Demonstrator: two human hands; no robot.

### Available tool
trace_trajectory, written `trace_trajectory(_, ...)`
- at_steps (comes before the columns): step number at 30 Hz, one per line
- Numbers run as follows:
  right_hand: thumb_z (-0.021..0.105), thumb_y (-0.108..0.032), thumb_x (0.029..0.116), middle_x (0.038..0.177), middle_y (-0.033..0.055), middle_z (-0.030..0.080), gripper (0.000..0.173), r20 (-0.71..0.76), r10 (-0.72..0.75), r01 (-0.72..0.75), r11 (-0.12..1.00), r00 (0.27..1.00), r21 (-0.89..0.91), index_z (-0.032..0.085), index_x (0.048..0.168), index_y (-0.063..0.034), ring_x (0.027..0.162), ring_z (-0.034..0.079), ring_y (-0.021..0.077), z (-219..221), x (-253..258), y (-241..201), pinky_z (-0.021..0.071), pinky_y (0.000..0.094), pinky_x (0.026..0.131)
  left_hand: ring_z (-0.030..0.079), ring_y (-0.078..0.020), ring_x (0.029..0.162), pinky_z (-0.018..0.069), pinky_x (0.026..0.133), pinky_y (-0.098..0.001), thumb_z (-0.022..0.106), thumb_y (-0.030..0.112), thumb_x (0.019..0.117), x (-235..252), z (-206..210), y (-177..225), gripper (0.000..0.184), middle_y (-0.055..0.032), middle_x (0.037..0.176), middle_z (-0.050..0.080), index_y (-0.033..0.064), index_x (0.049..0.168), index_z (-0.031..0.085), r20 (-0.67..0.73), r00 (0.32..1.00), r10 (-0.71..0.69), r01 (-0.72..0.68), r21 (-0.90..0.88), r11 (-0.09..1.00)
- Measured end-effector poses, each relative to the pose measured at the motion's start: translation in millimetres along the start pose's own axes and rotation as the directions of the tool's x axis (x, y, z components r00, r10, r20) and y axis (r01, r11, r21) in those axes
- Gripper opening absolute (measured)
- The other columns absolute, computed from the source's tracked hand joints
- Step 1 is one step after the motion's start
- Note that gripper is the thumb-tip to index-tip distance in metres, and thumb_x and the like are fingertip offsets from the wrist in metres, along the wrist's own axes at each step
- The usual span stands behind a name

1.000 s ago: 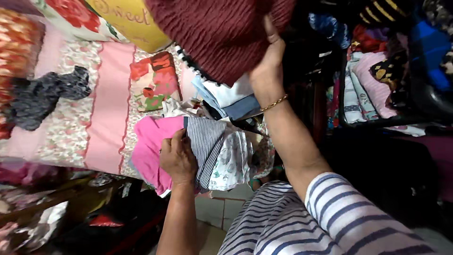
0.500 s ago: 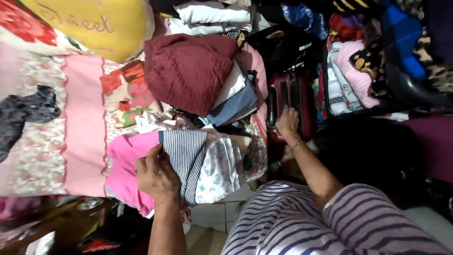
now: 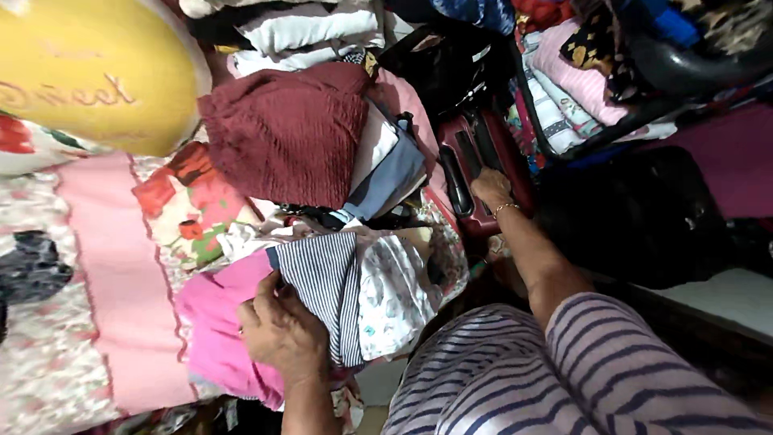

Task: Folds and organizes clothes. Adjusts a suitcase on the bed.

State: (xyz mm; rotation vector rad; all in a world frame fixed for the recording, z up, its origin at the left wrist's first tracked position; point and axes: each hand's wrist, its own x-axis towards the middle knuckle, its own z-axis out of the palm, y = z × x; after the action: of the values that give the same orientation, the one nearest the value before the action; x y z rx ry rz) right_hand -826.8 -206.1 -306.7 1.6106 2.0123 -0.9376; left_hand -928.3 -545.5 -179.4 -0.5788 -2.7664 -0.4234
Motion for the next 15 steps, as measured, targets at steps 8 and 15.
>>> trace_trajectory(8, 0.075, -0.014, 0.0846, 0.114, 0.0309, 0.066, 0.036, -0.008, 0.008, -0.008, 1.000, 1.000, 0.006, 0.066, 0.112, 0.0078, 0.110, 0.063, 0.0487, 21.4, -34.6, 48.5, 0.0497, 0.0679, 0.087, 0.063, -0.0526, 0.099, 0.0497, 0.083, -0.0575, 0.046, 0.009, 0.1046, 4.2, -2.9, -2.3, 0.032, -0.0367, 0.108, 0.062, -0.0084, 0.124, 0.064, 0.059, 0.998, 0.005, -0.002, -0.039, 0.999)
trace_trajectory(15, 0.067, -0.023, 0.0941, 0.127, 0.0272, 0.064, 0.046, 0.149, 0.083, -0.062, 0.988, 0.985, -0.138, 0.060, 0.133, 0.0015, 0.122, 0.060, 0.0433, 23.3, -64.7, 90.2, 0.0465, 0.0625, 0.098, 0.062, -0.0515, 0.108, 0.0485, 0.092, -0.0562, 0.044, 0.012, 0.1063, 3.1, -0.7, -4.6, 0.035, -0.0365, 0.116, 0.062, -0.0077, 0.128, 0.062, 0.081, 0.997, 0.000, 0.001, -0.014, 1.000)
